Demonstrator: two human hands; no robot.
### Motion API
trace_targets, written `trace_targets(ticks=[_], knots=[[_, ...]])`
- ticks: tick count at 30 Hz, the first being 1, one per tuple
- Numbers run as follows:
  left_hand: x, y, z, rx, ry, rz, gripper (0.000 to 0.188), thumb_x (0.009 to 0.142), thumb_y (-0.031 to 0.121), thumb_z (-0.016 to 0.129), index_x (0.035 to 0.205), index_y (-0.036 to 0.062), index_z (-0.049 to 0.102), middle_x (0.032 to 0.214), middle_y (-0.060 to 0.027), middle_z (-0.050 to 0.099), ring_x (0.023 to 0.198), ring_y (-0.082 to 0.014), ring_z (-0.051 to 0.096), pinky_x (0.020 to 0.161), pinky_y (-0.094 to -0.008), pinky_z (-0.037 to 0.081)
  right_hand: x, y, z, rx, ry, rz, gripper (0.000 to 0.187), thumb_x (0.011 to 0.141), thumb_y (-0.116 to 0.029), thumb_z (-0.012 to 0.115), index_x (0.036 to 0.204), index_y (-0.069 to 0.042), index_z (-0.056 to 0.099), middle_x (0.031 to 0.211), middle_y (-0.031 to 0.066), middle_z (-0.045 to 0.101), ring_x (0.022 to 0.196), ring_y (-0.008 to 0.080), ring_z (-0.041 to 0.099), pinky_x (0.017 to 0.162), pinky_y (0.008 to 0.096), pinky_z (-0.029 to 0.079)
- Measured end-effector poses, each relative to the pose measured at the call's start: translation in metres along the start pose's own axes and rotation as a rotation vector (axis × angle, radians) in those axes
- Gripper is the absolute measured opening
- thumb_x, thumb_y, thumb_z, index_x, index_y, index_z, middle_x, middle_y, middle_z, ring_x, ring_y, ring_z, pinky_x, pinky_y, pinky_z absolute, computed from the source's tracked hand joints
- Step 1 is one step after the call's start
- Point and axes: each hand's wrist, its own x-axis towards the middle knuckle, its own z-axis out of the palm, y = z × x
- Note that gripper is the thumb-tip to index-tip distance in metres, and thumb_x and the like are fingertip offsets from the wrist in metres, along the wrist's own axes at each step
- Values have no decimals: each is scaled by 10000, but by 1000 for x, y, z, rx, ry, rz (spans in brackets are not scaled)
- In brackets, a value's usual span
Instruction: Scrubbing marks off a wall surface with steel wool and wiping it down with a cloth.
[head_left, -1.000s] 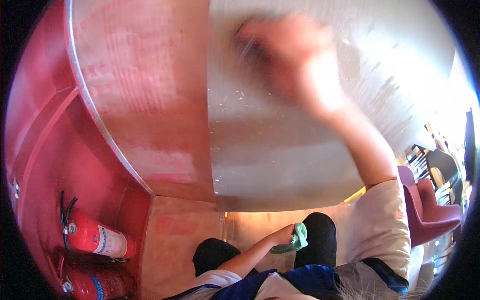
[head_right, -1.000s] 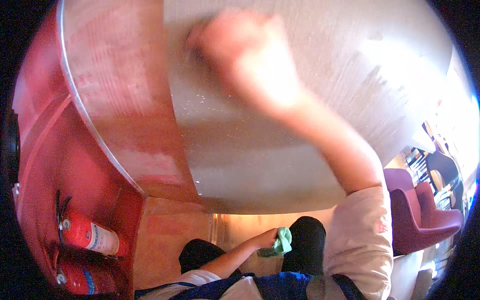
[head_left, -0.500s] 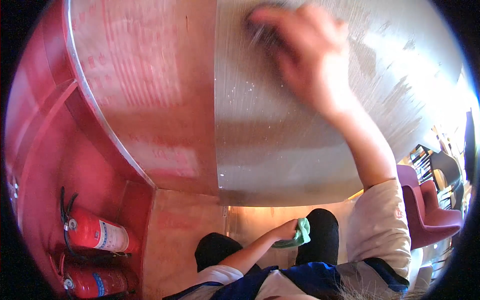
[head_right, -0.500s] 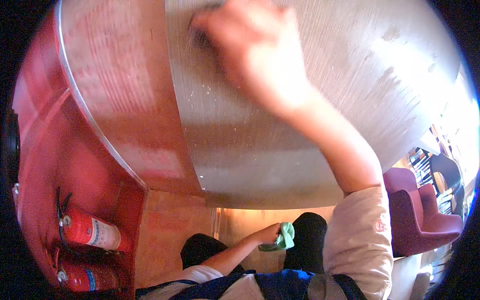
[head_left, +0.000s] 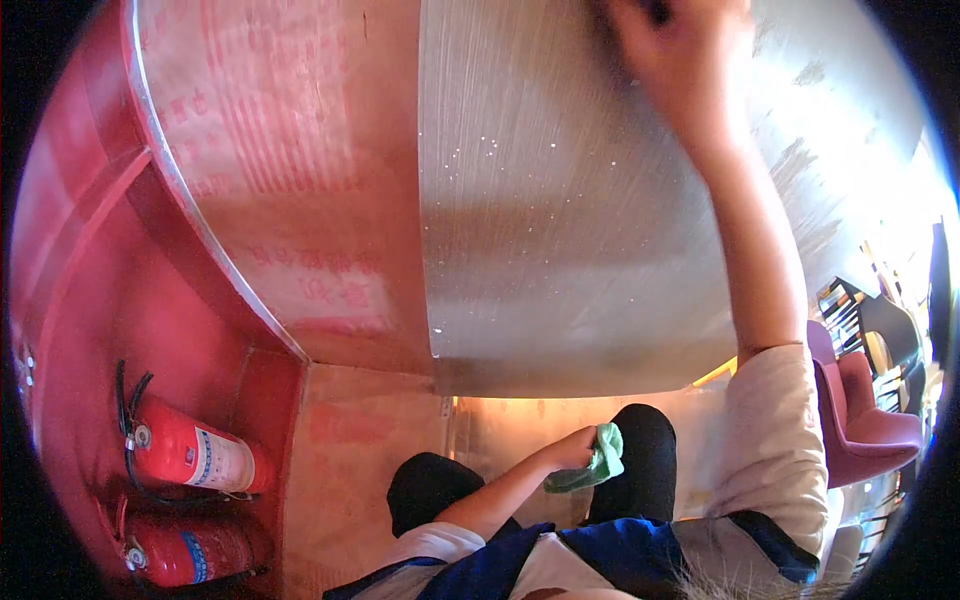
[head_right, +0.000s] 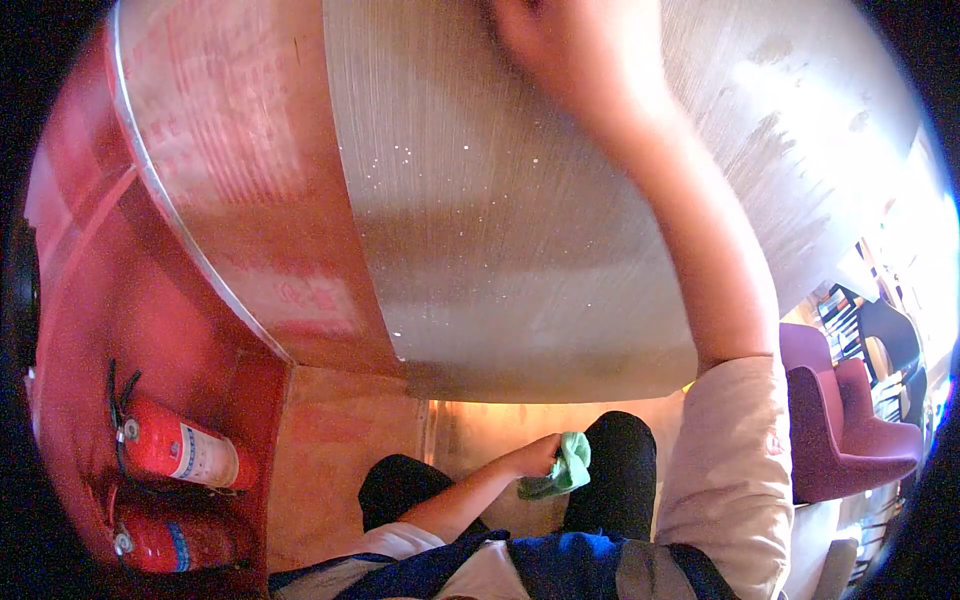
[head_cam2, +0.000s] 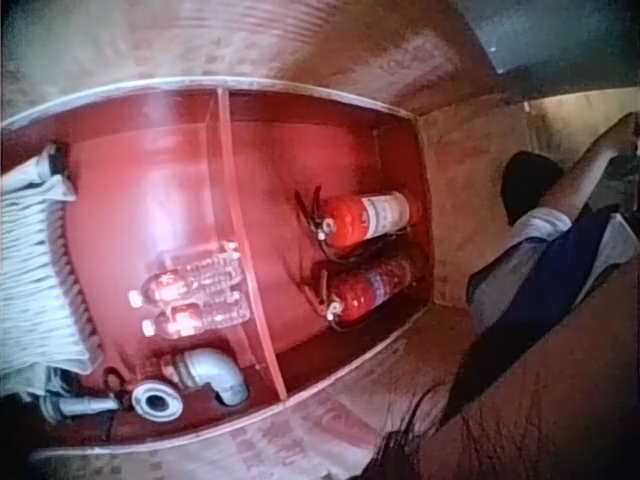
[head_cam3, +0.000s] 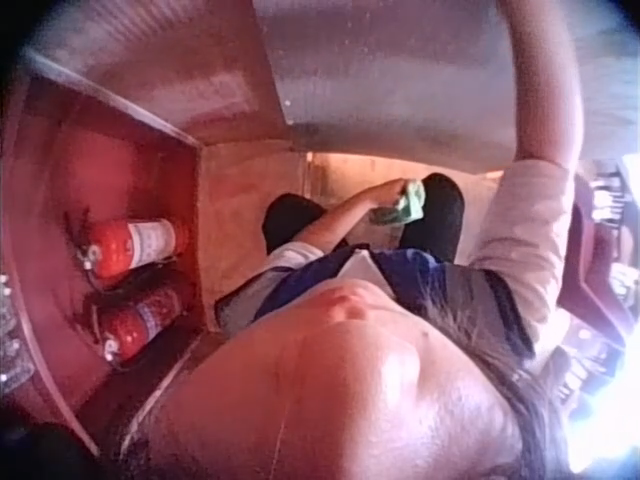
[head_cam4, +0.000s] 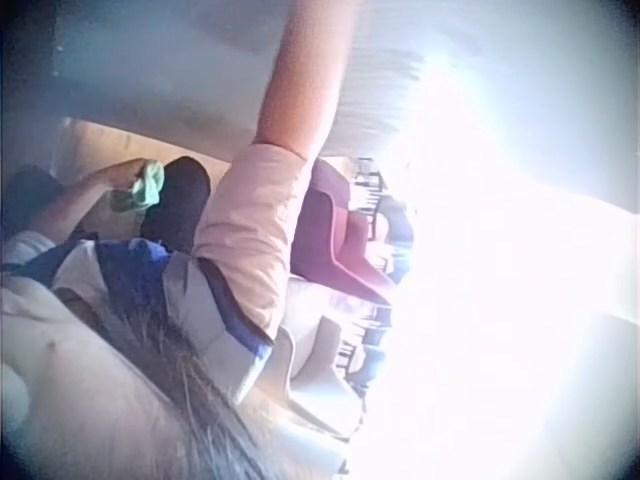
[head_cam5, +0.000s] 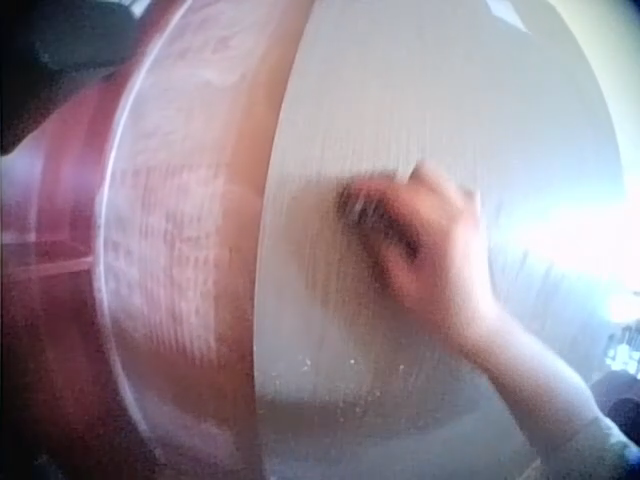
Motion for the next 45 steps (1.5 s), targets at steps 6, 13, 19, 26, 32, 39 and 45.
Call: trace_targets(ticks=[6,13,19,26,32,39,45], knots=[[-3,-36,-7,17,83,-50,166,741,136,653,884,60,612,848,-52,633,824,-170,598,767,-327,469,-128,-41,18,38,-304,-444,366,642,-170,652,1007,-143,662,670,-19,435,600,135,481,488,296,375],[2,-25,-2,-66,-2,-79,154,738,113,640,879,65,601,840,-44,620,816,-158,588,765,-314,465,-9,27,-22,-120,0,-61,259,773,37,632,1017,-49,657,893,119,632,773,240,597,713,342,480],[-6,-17,-4,-20,70,-22,150,727,96,641,868,68,597,821,-33,609,800,-151,582,752,-311,465,-130,-22,12,92,-541,-252,332,693,-199,611,1020,-145,636,735,28,479,716,170,514,601,336,424],[-3,-36,-6,-26,43,-68,162,709,98,656,857,73,595,806,-35,599,792,-155,580,740,-317,464,-138,-15,6,-10,-566,-293,332,698,-212,604,1023,-155,633,739,-12,451,671,158,501,579,307,411],[-1,-47,-11,-85,24,-90,208,749,117,693,933,67,610,900,-38,640,878,-156,597,827,-312,471,-15,21,-32,-267,134,14,242,784,-8,653,1024,-43,648,872,128,640,766,237,595,715,344,478],[-2,-56,-24,-50,76,-145,176,788,141,662,943,68,625,912,-48,654,870,-161,613,811,-323,484,-156,-25,-8,-10,-310,-483,375,618,-205,667,988,-144,687,665,-35,340,573,103,413,461,283,305],[-4,-51,-25,-74,112,-165,206,787,163,670,968,74,626,927,-44,654,880,-164,614,825,-321,481,-71,15,-44,-272,-374,-324,328,597,-138,704,923,-146,672,640,-3,421,601,151,505,594,356,420]])
